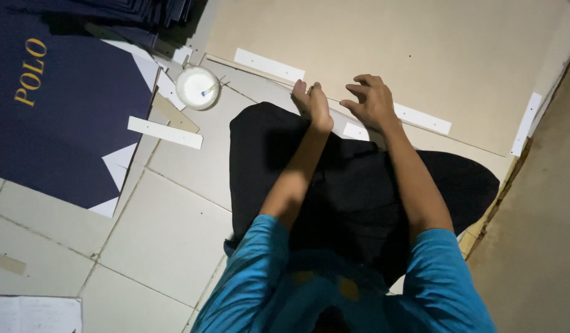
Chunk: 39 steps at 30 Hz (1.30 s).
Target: The person sits on the floor and assembles paper goods by applying glue to white cardboard strips and attaching them to dark blue paper sheets. They fold the paper edges over the glued strips to secure them.
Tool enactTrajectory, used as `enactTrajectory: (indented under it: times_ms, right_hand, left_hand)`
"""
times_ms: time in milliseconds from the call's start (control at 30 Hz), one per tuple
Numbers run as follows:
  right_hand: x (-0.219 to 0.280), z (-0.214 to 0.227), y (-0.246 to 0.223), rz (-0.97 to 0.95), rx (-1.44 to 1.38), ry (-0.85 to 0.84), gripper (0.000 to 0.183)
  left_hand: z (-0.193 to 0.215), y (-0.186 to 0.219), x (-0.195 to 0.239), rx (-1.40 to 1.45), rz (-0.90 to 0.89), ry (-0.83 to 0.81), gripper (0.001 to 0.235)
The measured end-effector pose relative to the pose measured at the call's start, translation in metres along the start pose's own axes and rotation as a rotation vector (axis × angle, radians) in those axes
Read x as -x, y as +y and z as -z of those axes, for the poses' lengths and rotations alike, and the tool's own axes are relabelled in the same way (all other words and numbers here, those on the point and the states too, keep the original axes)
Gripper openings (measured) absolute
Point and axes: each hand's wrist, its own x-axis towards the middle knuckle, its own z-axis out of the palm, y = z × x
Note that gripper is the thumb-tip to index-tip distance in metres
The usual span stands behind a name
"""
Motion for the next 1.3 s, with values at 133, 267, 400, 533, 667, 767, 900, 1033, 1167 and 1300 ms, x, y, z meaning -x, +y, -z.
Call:
enactTrajectory:
  times_ms: [133,267,400,533,667,767,900,1033,1167,1300]
  right_hand:
    - [-0.005,0.002,0.012,0.001,-0.065,-0.018,0.041]
    - [-0.004,-0.004,0.031,0.104,0.076,0.016,0.031]
    - [0.0,-0.018,0.049,0.257,0.208,0.101,0.034]
    - [0.002,-0.024,0.052,0.269,0.185,0.128,0.032]
    - [0.006,-0.013,0.039,0.332,0.219,0.169,0.035]
    - [0.006,-0.021,0.04,0.401,0.293,0.264,0.033]
    - [0.003,-0.04,0.044,0.495,0.342,0.382,0.028]
    - [0.005,-0.022,0.033,0.437,0.276,0.447,0.024]
    - [0.008,-0.032,0.041,0.423,0.233,0.317,0.021]
    - [0.009,-0.034,0.043,0.399,0.311,0.282,0.025]
  left_hand:
    - [-0.01,-0.018,-0.027,-0.033,0.046,0.068,0.065]
    - [-0.011,0.002,-0.011,-0.083,0.034,0.024,0.066]
    - [-0.014,0.012,0.004,0.01,-0.018,-0.04,0.065]
    - [-0.016,0.0,-0.002,0.031,-0.011,-0.077,0.067]
    - [-0.013,-0.014,-0.011,0.041,0.016,-0.117,0.072]
    - [-0.011,-0.028,-0.021,0.045,0.033,-0.12,0.073]
    - [-0.009,-0.023,-0.015,0.05,0.053,-0.122,0.073]
    - [-0.008,-0.045,-0.036,0.055,0.06,-0.128,0.075]
    - [-0.005,-0.04,-0.031,0.077,0.074,-0.11,0.076]
    - [-0.005,-0.042,-0.03,0.044,0.073,-0.122,0.075]
